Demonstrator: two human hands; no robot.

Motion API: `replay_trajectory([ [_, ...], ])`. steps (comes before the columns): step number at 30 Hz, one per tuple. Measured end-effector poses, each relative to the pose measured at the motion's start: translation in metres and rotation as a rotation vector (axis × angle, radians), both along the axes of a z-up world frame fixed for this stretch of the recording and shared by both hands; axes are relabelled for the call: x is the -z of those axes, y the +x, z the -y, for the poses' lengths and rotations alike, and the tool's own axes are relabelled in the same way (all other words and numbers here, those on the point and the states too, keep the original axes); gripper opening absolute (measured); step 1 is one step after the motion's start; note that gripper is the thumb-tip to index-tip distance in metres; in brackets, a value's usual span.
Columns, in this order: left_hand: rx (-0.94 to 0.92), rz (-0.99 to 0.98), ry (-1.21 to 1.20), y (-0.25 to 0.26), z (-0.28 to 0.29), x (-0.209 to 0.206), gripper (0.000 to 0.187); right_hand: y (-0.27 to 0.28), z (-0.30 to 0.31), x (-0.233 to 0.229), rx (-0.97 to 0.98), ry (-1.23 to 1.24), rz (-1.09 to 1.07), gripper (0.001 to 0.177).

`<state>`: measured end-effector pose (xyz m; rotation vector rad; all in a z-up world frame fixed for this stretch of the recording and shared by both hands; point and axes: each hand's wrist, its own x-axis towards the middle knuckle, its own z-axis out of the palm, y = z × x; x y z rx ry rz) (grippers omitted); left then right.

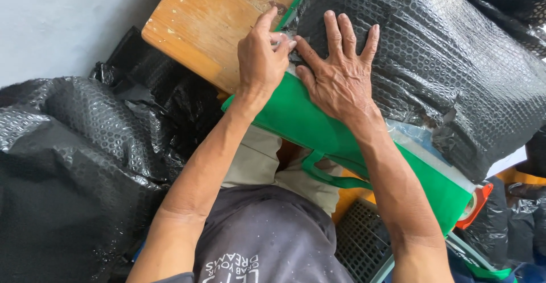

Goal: Wrapping a green bag with black bubble wrap and securing it with tape using a dispenser.

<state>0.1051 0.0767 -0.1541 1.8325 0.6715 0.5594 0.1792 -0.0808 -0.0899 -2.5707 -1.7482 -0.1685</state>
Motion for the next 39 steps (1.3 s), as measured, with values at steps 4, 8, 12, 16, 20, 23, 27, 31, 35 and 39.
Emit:
replay_trajectory([
  [4,-0.056,0.03,0.112,-0.001,0.008,0.01,0.082,-0.003,0.001,0.0,0.002,-0.022,-0.026,0.049],
  [8,-0.075,0.002,0.227,-0.001,0.013,0.017,0.117,-0.003,0.001,-0.001,0.001,-0.004,-0.042,0.048],
  [12,-0.05,0.014,0.184,-0.001,0.008,0.013,0.12,-0.006,0.001,-0.003,-0.018,0.035,-0.009,0.045],
  [16,-0.086,-0.055,0.137,0.0,0.012,0.014,0.115,-0.006,0.0,-0.001,-0.019,0.031,-0.019,0.046],
  [20,-0.102,-0.047,0.182,-0.003,0.019,0.015,0.11,-0.006,0.002,0.002,-0.025,0.055,0.013,0.044],
  [23,-0.178,-0.159,0.277,-0.011,0.0,0.028,0.14,-0.004,0.004,0.003,-0.022,0.05,0.003,0.046],
  [27,-0.113,-0.222,-0.098,-0.014,-0.013,0.037,0.119,-0.007,0.001,0.004,-0.021,0.036,-0.01,0.045],
  [31,-0.064,-0.348,-0.272,-0.012,-0.013,0.012,0.075,-0.009,0.002,0.002,-0.001,0.013,-0.038,0.046],
  [35,-0.043,-0.332,-0.388,-0.009,-0.017,-0.009,0.06,-0.006,0.0,0.001,-0.016,0.024,-0.007,0.045],
  [39,-0.038,-0.158,-0.397,-0.003,-0.01,0.013,0.058,-0.008,0.0,0.002,-0.014,0.011,-0.013,0.046],
])
